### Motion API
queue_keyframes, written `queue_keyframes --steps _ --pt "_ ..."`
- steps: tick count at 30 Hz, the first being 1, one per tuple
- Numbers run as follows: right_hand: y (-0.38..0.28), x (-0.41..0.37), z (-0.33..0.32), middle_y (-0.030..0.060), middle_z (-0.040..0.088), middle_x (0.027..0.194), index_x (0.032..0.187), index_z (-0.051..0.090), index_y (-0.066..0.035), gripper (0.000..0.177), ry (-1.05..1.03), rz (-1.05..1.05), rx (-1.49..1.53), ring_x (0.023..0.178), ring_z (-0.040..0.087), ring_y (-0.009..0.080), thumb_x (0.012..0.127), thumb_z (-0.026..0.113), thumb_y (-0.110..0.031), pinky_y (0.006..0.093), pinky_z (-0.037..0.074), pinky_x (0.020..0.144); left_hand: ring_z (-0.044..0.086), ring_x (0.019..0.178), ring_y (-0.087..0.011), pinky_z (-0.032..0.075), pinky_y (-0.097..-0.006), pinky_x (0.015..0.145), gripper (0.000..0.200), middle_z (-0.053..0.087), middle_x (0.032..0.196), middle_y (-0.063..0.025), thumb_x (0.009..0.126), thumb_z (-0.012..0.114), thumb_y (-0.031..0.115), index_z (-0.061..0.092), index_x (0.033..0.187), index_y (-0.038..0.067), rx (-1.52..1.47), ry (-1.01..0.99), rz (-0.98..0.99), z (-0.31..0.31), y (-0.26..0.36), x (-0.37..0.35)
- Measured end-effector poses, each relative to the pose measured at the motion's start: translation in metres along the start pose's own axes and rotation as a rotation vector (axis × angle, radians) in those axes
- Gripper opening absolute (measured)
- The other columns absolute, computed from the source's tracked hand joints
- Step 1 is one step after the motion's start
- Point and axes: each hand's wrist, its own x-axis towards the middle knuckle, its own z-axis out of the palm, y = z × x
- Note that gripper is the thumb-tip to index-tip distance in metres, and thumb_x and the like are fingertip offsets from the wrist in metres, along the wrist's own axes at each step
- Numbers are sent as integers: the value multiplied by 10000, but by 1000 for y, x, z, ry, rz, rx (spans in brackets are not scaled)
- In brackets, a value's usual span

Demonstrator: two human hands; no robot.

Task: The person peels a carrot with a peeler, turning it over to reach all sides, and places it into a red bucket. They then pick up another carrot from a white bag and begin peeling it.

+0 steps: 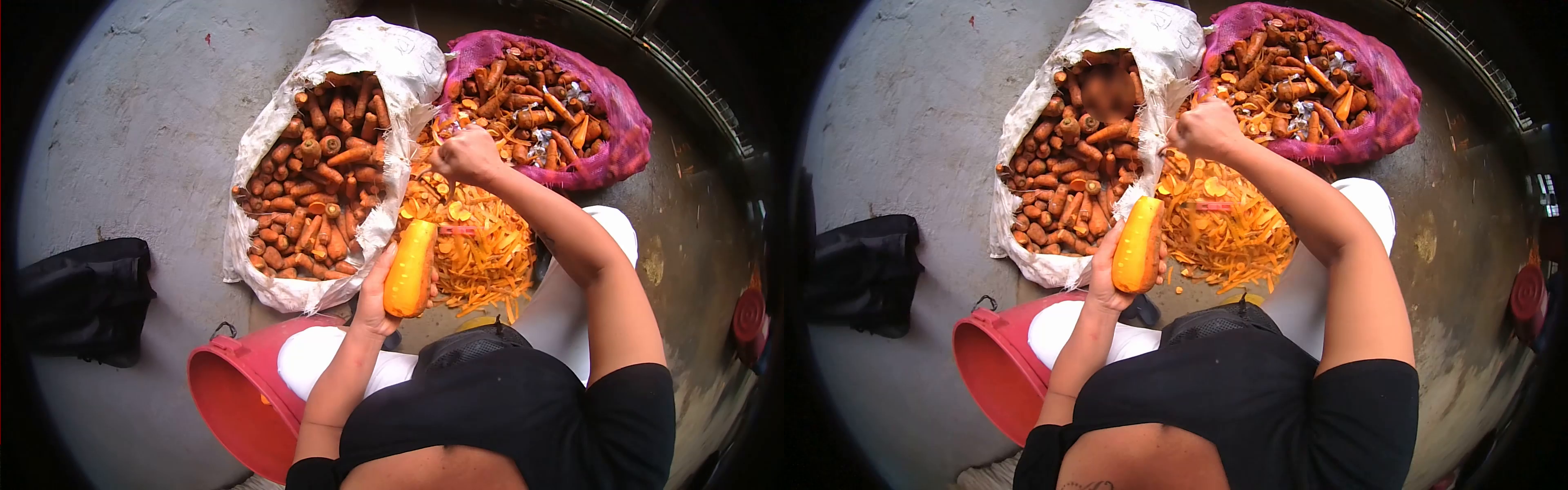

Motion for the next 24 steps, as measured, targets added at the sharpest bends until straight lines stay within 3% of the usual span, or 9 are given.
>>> queue_keyframes --steps 1,3,4,7,9,10,13,19,24 --pt "1 0 4 66 554 446 490 648 -133 407 54 50 -31 457 582 210 831 516 -312 354 490 585 651 748 -238 564 -351 638 490 620 899 -150 986 354 439 481 1220 28 -2 21 17 -1 2 1" --pt "-3 5 -6 121 583 505 549 680 -113 393 -101 367 139 504 610 288 813 507 -348 394 497 560 652 778 -247 568 -361 675 513 618 906 -152 985 351 454 476 1228 20 -22 71 60 -5 5 4" --pt "1 7 0 115 589 509 579 698 -115 388 10 331 165 485 607 290 811 505 -359 391 497 501 649 800 -260 572 -380 704 529 615 913 -148 980 368 471 478 1223 15 -101 100 65 -11 4 8" --pt "-16 13 -25 52 591 483 590 716 -153 391 -112 357 460 448 596 220 823 517 -397 351 484 491 646 824 -263 570 -402 735 530 607 944 -147 976 388 473 481 1218 10 -118 185 74 -14 9 16" --pt "-27 9 -13 35 593 478 595 722 -166 381 -152 257 489 437 589 188 824 529 -402 336 477 481 644 843 -267 566 -426 746 509 599 983 -149 978 399 454 484 1221 16 -106 205 57 -21 7 24" --pt "-37 5 -17 9 570 444 527 676 -125 415 -99 57 456 377 531 127 863 523 -316 296 405 397 643 849 -267 565 -431 746 507 599 991 -150 979 397 453 486 1220 16 -109 209 45 -25 5 28" --pt "-62 -10 -16 66 505 438 459 589 -116 351 -19 -227 503 406 484 249 785 589 -245 364 398 481 641 883 -260 553 -411 783 452 619 1031 -131 967 433 427 509 1212 54 -132 273 7 -23 2 30" --pt "-77 -27 -18 54 501 457 434 535 -118 344 18 -376 492 458 473 258 756 602 -221 382 354 483 628 919 -207 535 -388 785 390 631 1032 -77 965 437 413 554 1149 90 -157 382 -27 -18 1 37" --pt "-75 -29 -18 52 493 450 426 516 -117 353 21 -366 476 460 478 262 752 609 -218 381 355 487 633 886 -209 538 -374 748 386 631 1012 -83 976 411 399 553 1136 78 -189 277 14 -12 -3 37"
